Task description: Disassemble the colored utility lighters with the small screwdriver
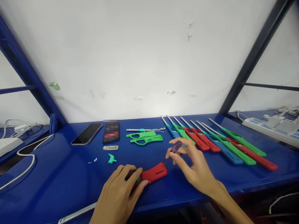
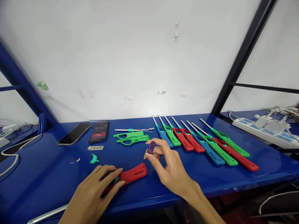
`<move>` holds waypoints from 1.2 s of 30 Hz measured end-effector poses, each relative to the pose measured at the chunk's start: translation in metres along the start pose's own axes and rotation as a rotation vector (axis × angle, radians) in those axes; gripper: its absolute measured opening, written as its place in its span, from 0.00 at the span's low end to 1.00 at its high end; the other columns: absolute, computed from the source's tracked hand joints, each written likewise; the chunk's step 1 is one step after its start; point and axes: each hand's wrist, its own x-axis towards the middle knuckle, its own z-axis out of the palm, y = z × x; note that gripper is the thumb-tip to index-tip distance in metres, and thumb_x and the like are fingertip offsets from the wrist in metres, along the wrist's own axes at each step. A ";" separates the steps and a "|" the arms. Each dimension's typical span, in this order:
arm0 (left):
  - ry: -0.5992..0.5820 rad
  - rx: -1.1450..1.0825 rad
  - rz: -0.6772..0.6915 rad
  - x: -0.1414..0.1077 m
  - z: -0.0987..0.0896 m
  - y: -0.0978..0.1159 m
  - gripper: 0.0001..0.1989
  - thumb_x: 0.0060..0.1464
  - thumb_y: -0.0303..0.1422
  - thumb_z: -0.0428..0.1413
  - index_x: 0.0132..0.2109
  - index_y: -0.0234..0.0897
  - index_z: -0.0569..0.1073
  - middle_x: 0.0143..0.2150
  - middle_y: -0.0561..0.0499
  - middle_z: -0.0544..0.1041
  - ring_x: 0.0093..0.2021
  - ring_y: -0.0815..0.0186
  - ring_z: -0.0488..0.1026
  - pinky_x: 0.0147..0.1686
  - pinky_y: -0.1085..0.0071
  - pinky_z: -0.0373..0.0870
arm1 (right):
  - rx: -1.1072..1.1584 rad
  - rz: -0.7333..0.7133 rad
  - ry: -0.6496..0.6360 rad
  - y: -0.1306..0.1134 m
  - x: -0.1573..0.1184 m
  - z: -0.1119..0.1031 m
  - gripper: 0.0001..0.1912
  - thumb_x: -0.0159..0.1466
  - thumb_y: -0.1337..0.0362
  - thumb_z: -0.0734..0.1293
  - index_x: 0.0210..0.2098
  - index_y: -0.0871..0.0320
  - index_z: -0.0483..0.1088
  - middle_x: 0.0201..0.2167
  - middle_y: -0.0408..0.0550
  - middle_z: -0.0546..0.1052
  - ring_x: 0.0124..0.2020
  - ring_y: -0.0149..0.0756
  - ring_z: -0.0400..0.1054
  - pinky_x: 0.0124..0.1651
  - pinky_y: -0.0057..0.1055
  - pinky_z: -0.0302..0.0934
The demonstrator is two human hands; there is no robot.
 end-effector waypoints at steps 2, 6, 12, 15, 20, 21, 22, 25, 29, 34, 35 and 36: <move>-0.008 -0.001 -0.005 0.000 0.000 0.000 0.24 0.78 0.45 0.44 0.51 0.39 0.82 0.44 0.47 0.83 0.39 0.59 0.81 0.40 0.61 0.82 | -0.048 -0.033 -0.027 -0.003 0.003 0.000 0.24 0.77 0.63 0.66 0.70 0.48 0.61 0.37 0.44 0.85 0.36 0.40 0.81 0.43 0.36 0.75; -0.005 0.009 -0.002 -0.001 0.000 -0.001 0.23 0.78 0.45 0.44 0.51 0.40 0.82 0.45 0.47 0.83 0.41 0.59 0.82 0.41 0.62 0.82 | -0.170 -0.082 -0.119 -0.012 0.010 0.001 0.28 0.78 0.65 0.63 0.74 0.42 0.59 0.39 0.42 0.86 0.40 0.40 0.83 0.47 0.37 0.75; -0.033 0.049 0.009 -0.002 0.001 -0.001 0.23 0.78 0.44 0.45 0.51 0.38 0.81 0.45 0.45 0.83 0.41 0.55 0.83 0.39 0.58 0.84 | -0.309 -0.145 0.210 -0.024 0.019 0.012 0.13 0.69 0.58 0.75 0.53 0.49 0.79 0.41 0.46 0.85 0.37 0.42 0.80 0.43 0.37 0.75; -0.028 0.049 0.019 -0.002 0.001 -0.002 0.21 0.77 0.44 0.45 0.52 0.39 0.80 0.45 0.46 0.83 0.41 0.56 0.82 0.40 0.59 0.83 | -0.238 -0.149 0.276 -0.031 0.023 0.019 0.07 0.69 0.60 0.76 0.47 0.49 0.81 0.36 0.45 0.83 0.34 0.39 0.78 0.42 0.36 0.75; -0.062 0.050 0.016 -0.001 -0.001 -0.001 0.21 0.78 0.42 0.45 0.52 0.39 0.80 0.46 0.45 0.83 0.42 0.56 0.82 0.40 0.61 0.83 | 0.018 -0.037 0.014 -0.033 0.020 0.014 0.14 0.77 0.64 0.66 0.59 0.45 0.77 0.42 0.43 0.85 0.43 0.39 0.81 0.49 0.36 0.75; -0.071 0.048 0.013 0.000 -0.002 0.000 0.21 0.78 0.42 0.44 0.52 0.39 0.80 0.46 0.45 0.83 0.42 0.56 0.82 0.40 0.61 0.83 | 0.052 -0.031 -0.001 -0.031 0.019 0.012 0.15 0.78 0.64 0.64 0.59 0.45 0.76 0.43 0.43 0.85 0.44 0.38 0.81 0.50 0.36 0.75; -0.076 0.047 0.013 0.000 -0.002 0.000 0.21 0.78 0.41 0.44 0.52 0.38 0.80 0.46 0.45 0.83 0.41 0.56 0.82 0.40 0.60 0.83 | 0.082 -0.031 -0.002 -0.029 0.018 0.010 0.15 0.79 0.64 0.62 0.59 0.45 0.75 0.43 0.44 0.85 0.44 0.38 0.81 0.50 0.36 0.74; -0.071 0.046 0.018 0.000 -0.003 0.000 0.21 0.78 0.41 0.44 0.52 0.38 0.79 0.45 0.45 0.83 0.41 0.56 0.82 0.39 0.59 0.84 | 0.131 -0.030 0.009 -0.025 0.016 0.010 0.11 0.79 0.63 0.61 0.54 0.48 0.74 0.43 0.45 0.83 0.44 0.38 0.79 0.48 0.35 0.73; -0.078 0.050 0.022 0.000 -0.002 0.000 0.20 0.78 0.40 0.44 0.53 0.38 0.79 0.46 0.45 0.83 0.41 0.56 0.82 0.40 0.60 0.84 | 0.080 -0.047 0.160 -0.029 0.018 0.017 0.04 0.69 0.59 0.76 0.40 0.48 0.78 0.42 0.47 0.77 0.45 0.42 0.74 0.47 0.38 0.71; -0.069 0.047 0.026 -0.001 -0.002 -0.001 0.19 0.78 0.39 0.45 0.53 0.38 0.79 0.46 0.45 0.83 0.41 0.55 0.82 0.40 0.58 0.84 | 0.093 -0.023 0.193 -0.028 0.020 0.016 0.11 0.72 0.64 0.73 0.51 0.42 0.82 0.40 0.44 0.79 0.40 0.38 0.74 0.45 0.36 0.72; -0.069 0.043 0.023 -0.001 -0.002 -0.001 0.19 0.78 0.39 0.45 0.53 0.38 0.79 0.46 0.45 0.83 0.41 0.55 0.82 0.40 0.58 0.84 | 0.109 -0.019 0.174 -0.026 0.020 0.014 0.13 0.74 0.64 0.71 0.54 0.42 0.81 0.41 0.44 0.81 0.42 0.38 0.76 0.46 0.36 0.73; -0.071 0.040 0.020 0.000 -0.002 0.000 0.19 0.78 0.39 0.45 0.53 0.38 0.79 0.46 0.45 0.83 0.41 0.55 0.82 0.40 0.58 0.84 | 0.126 -0.019 0.153 -0.024 0.020 0.013 0.13 0.75 0.64 0.68 0.56 0.42 0.80 0.42 0.44 0.82 0.43 0.38 0.77 0.47 0.35 0.74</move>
